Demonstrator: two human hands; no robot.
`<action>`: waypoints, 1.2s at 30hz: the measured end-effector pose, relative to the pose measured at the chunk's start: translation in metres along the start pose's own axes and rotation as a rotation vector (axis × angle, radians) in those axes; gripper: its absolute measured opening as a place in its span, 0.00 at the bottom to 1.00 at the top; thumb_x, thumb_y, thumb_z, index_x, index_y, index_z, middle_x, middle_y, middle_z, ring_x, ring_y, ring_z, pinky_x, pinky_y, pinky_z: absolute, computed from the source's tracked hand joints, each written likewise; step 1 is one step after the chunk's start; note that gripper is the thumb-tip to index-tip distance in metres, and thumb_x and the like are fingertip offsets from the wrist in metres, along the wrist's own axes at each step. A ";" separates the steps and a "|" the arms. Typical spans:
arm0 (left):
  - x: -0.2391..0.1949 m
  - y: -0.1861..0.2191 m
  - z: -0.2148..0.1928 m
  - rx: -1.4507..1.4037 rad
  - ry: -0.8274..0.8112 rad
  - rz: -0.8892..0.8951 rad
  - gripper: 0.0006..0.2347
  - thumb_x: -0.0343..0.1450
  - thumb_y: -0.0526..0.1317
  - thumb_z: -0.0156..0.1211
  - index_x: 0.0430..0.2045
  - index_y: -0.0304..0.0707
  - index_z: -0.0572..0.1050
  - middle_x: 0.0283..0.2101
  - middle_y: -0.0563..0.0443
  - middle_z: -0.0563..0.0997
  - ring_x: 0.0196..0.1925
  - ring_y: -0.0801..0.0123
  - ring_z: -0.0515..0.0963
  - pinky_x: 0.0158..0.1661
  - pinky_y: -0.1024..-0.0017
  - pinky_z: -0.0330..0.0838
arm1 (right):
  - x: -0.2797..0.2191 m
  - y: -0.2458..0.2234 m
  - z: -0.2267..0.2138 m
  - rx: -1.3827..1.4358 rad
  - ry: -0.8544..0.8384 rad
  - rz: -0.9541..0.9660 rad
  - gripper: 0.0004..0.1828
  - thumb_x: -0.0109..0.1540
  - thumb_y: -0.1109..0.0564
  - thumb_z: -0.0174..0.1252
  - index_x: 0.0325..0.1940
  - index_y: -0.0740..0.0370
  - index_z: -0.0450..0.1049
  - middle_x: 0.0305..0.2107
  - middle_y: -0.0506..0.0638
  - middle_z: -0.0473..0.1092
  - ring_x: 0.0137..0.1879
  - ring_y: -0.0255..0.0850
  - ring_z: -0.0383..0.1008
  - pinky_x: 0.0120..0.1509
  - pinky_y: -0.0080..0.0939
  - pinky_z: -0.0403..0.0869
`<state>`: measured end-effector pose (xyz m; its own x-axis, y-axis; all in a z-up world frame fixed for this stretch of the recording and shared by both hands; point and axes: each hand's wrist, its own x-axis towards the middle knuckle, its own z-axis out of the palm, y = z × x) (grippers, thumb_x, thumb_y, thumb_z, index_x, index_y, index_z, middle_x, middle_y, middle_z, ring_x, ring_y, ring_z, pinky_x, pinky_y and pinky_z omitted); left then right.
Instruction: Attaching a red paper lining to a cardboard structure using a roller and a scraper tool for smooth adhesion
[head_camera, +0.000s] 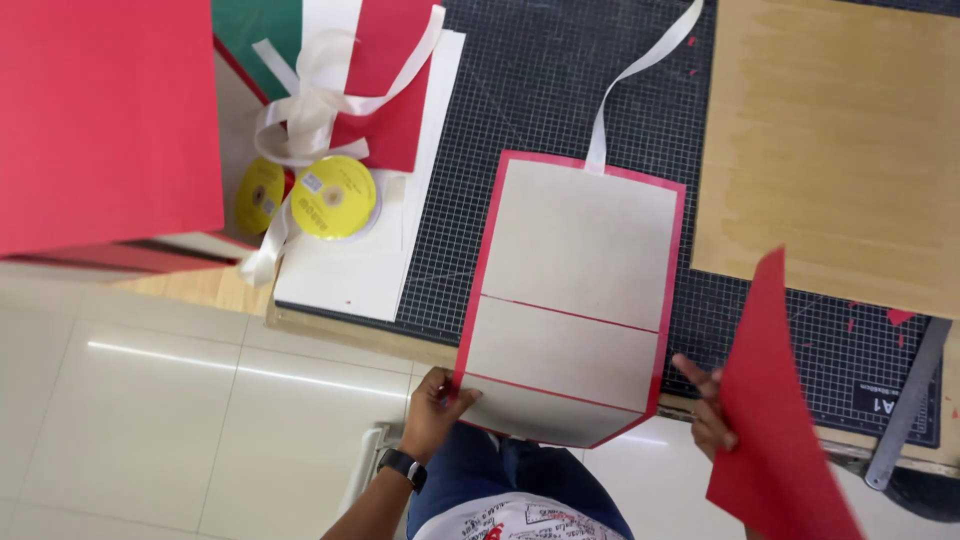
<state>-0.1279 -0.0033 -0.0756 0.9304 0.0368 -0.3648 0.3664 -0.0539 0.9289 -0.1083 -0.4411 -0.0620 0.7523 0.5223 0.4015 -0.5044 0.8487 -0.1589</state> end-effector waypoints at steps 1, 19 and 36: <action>0.000 -0.009 -0.002 0.003 -0.013 0.000 0.08 0.65 0.36 0.73 0.28 0.42 0.76 0.29 0.57 0.75 0.30 0.74 0.71 0.34 0.74 0.66 | 0.001 -0.001 0.000 -0.006 0.004 -0.011 0.29 0.77 0.46 0.46 0.74 0.69 0.54 0.75 0.64 0.32 0.45 0.51 0.75 0.36 0.51 0.77; 0.034 0.003 -0.024 -0.008 -0.206 -0.269 0.06 0.61 0.33 0.73 0.28 0.35 0.88 0.31 0.49 0.91 0.35 0.70 0.88 0.42 0.71 0.84 | 0.096 0.027 0.057 -0.522 1.192 -0.351 0.10 0.66 0.48 0.54 0.49 0.51 0.67 0.67 0.66 0.60 0.18 0.23 0.53 0.17 0.18 0.58; 0.041 0.023 -0.042 -0.090 -0.395 -0.322 0.15 0.63 0.34 0.71 0.45 0.37 0.83 0.45 0.47 0.89 0.47 0.65 0.88 0.51 0.67 0.85 | 0.099 0.025 0.054 -0.551 1.218 -0.318 0.10 0.67 0.47 0.51 0.31 0.44 0.66 0.67 0.67 0.60 0.17 0.23 0.52 0.17 0.19 0.56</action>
<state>-0.0823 0.0391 -0.0663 0.7119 -0.3430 -0.6129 0.6483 -0.0146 0.7612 -0.0695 -0.3730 0.0227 0.8395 -0.2003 -0.5050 -0.2251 0.7178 -0.6589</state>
